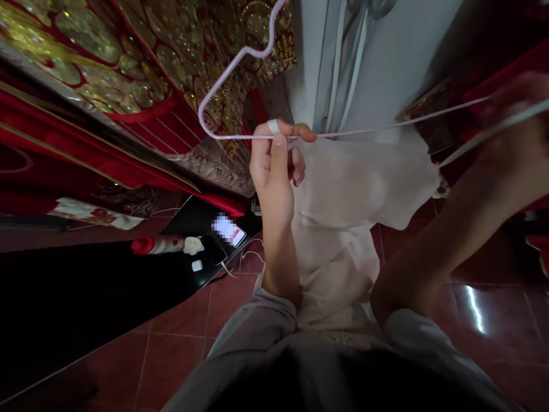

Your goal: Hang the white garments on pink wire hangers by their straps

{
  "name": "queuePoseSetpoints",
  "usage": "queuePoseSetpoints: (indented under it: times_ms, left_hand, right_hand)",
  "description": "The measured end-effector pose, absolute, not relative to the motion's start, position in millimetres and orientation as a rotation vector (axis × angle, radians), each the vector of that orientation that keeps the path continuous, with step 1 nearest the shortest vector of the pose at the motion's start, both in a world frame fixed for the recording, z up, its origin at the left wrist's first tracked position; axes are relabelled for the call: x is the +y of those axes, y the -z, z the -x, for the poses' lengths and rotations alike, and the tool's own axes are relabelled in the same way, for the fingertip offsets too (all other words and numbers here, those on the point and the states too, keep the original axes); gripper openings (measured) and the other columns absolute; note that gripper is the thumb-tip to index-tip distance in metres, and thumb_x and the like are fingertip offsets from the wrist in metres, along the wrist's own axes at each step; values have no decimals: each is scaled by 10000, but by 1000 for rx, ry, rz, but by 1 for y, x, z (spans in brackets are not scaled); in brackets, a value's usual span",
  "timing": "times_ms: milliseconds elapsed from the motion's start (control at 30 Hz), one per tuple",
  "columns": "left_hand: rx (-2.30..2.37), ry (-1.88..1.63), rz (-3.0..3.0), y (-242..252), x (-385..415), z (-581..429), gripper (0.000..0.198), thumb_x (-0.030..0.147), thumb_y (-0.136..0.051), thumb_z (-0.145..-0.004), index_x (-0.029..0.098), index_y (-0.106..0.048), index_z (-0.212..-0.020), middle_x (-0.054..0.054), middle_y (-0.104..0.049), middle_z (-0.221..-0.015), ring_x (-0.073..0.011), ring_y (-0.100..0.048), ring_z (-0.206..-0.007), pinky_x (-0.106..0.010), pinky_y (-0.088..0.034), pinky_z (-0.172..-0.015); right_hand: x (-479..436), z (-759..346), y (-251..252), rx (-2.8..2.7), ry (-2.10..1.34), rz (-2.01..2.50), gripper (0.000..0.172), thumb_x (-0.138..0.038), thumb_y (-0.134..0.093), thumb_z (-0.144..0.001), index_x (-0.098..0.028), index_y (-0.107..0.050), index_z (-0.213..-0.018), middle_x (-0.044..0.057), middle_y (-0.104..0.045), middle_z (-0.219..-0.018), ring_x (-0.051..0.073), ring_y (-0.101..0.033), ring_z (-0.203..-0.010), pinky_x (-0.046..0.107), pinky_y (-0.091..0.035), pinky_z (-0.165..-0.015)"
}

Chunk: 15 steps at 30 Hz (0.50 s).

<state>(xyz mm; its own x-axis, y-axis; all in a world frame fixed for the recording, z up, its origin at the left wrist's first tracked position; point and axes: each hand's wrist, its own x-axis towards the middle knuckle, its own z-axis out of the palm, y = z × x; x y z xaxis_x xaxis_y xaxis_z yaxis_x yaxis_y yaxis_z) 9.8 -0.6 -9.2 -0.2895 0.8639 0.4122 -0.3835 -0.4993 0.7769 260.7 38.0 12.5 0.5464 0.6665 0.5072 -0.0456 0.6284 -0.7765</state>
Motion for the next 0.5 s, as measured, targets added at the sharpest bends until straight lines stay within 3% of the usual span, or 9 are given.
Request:
queuePoseSetpoints:
  times_ms: [67, 133, 233, 367, 433, 500]
  left_hand:
    - [731, -1904, -1093, 11, -1, -10, 320, 552, -636, -1033, 246, -576, -964, -47, -711, -933, -102, -292, -433, -291, -219, -427]
    - [800, -1918, -1093, 12, -1, -9, 254, 483, -631, -1049, 242, -592, -982, -59, -733, -971, -106, -291, -442, -298, -225, -449]
    - [895, -1977, -1074, 11, -2, -5, 170, 369, -536, -1088, 217, -613, -1099, -91, -770, -1038, -109, -296, -445, -305, -207, -452]
    - [1000, -2285, -1035, 16, 7, 16, 227, 162, -460, -1036, 119, -593, -1213, -152, -731, -1230, -92, -356, -504, -278, -208, -435]
    - [1144, -2498, -992, 23, 18, 37, 262, 52, -426, -955, 90, -604, -1144, -154, -704, -1229, -87, -417, -561, -250, -274, -453]
    - [1269, -2702, -996, 30, 31, 61, 231, 102, -451, -986, 90, -577, -1179, -147, -683, -1226, -100, -586, -739, -219, -436, -591]
  right_hand:
    - [22, -231, -2, -1451, -315, 806, 286, -101, -766, -803, -277, -834, -1018, -36, -805, -1033, 186, -749, -1071, 417, -569, -1086]
    - [14, -206, 6, -1699, -238, 863, 321, -196, -769, -844, -312, -804, -1141, -5, -791, -1122, 208, -714, -1124, 503, -515, -1160]
    - [9, -189, 13, -1668, -175, 937, 246, -265, -692, -915, -354, -770, -1131, -1, -775, -1087, 229, -693, -1089, 524, -519, -1078]
    - [7, -187, 19, -1620, -124, 955, 166, -288, -625, -960, -371, -729, -1059, -11, -776, -1059, 238, -694, -1077, 513, -504, -1061]
    - [7, -186, 22, -1613, -127, 938, 166, -289, -619, -961, -375, -724, -1057, -9, -771, -1045, 236, -692, -1067, 500, -510, -1044]
    - [8, -184, 25, -1608, -132, 910, 171, -295, -619, -958, -379, -722, -1065, -15, -767, -1034, 233, -692, -1055, 495, -514, -1033]
